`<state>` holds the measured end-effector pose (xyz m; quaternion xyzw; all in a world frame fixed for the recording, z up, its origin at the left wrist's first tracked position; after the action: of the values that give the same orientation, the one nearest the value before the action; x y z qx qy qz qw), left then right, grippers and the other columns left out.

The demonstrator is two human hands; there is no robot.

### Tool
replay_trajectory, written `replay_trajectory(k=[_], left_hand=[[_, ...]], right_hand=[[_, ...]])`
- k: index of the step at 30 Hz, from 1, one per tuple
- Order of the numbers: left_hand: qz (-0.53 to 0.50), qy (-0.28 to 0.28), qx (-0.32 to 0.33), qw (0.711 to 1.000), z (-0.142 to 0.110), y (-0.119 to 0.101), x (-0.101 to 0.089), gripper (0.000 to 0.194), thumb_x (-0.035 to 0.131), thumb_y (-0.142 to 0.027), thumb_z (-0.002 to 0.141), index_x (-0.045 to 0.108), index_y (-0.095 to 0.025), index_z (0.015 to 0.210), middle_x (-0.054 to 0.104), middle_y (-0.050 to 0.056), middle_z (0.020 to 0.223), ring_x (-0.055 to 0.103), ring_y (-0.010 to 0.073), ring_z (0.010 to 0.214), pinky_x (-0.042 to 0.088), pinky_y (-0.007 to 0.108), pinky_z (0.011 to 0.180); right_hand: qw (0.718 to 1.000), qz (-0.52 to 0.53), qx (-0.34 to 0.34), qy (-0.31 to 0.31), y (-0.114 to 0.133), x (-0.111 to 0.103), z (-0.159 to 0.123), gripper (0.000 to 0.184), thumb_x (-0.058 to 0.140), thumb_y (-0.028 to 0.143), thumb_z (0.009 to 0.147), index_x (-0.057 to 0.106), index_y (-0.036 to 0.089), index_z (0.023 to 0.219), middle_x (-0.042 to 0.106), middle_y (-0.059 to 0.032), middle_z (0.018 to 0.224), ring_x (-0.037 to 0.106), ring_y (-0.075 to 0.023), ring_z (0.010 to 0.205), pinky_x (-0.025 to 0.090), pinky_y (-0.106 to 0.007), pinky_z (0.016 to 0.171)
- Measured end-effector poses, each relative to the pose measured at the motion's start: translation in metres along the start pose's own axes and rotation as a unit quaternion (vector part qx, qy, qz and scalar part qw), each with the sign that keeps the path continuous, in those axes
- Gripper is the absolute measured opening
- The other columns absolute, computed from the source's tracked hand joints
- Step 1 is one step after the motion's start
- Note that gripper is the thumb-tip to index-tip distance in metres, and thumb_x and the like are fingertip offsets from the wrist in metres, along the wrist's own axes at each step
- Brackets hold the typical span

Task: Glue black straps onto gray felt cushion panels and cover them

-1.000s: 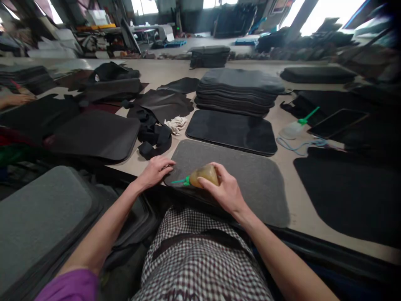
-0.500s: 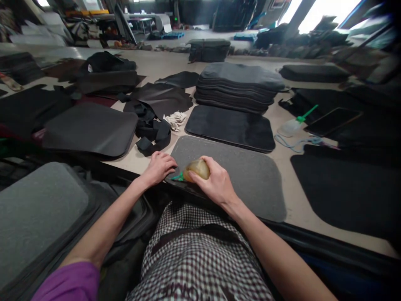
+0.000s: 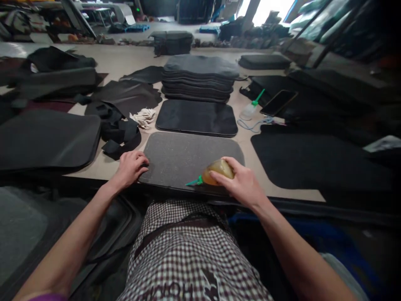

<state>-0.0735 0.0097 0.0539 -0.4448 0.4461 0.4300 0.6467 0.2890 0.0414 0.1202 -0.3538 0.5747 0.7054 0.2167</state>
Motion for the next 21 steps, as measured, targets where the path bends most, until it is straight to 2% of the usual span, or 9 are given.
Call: replay_trajectory(k=[4,10,16,21], left_hand=[[0.013,0.004,-0.005,1.000,0.003,0.006,0.003,0.023,0.061,-0.043,0.090,0.069,-0.025,0.103,0.064,0.010,0.123,0.055,0.0317,0.118,0.038,0.050,0.105],[0.023,0.025,0.006,0.999,0.008,0.014,0.010,0.028,0.058,-0.049,0.090,0.068,-0.025,0.099,0.065,0.011,0.120,0.058,0.0319,0.116,0.043,0.050,0.102],[0.005,0.026,0.026,0.999,0.010,0.022,0.015,0.029,0.057,-0.051,0.091,0.068,-0.026,0.096,0.066,0.012,0.116,0.061,0.0325,0.110,0.048,0.050,0.097],[-0.042,0.047,0.018,0.998,0.009,0.021,0.016,0.029,0.051,-0.046,0.094,0.070,-0.025,0.098,0.064,0.010,0.120,0.059,0.0309,0.115,0.047,0.052,0.102]], right_hand=[[0.998,0.000,0.052,-0.025,-0.042,-0.035,-0.021,0.053,0.069,0.063,0.080,0.069,0.023,0.114,0.074,-0.0063,0.088,0.070,-0.0273,0.076,0.052,-0.034,0.061],[0.983,0.071,0.166,-0.024,-0.109,-0.074,-0.054,0.056,0.070,0.063,0.078,0.066,0.026,0.119,0.071,-0.0012,0.077,0.055,-0.0165,0.043,0.044,-0.029,0.041],[0.968,0.075,0.224,-0.086,-0.169,-0.115,-0.083,0.060,0.074,0.063,0.075,0.067,0.024,0.120,0.068,0.0005,0.072,0.053,-0.0161,0.042,0.044,-0.030,0.039],[0.954,0.113,0.243,-0.137,-0.194,-0.138,-0.100,0.059,0.076,0.061,0.074,0.068,0.022,0.118,0.068,-0.0022,0.076,0.053,-0.0164,0.044,0.043,-0.030,0.037]])
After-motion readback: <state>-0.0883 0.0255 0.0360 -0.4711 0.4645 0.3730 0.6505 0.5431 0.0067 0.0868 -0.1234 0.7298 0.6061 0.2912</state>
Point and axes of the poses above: each hand's wrist, its own z-axis towards the middle knuckle, its own x-axis out of the palm, y = z × x, the point moved 9 cm from there along z, towards the middle knuckle
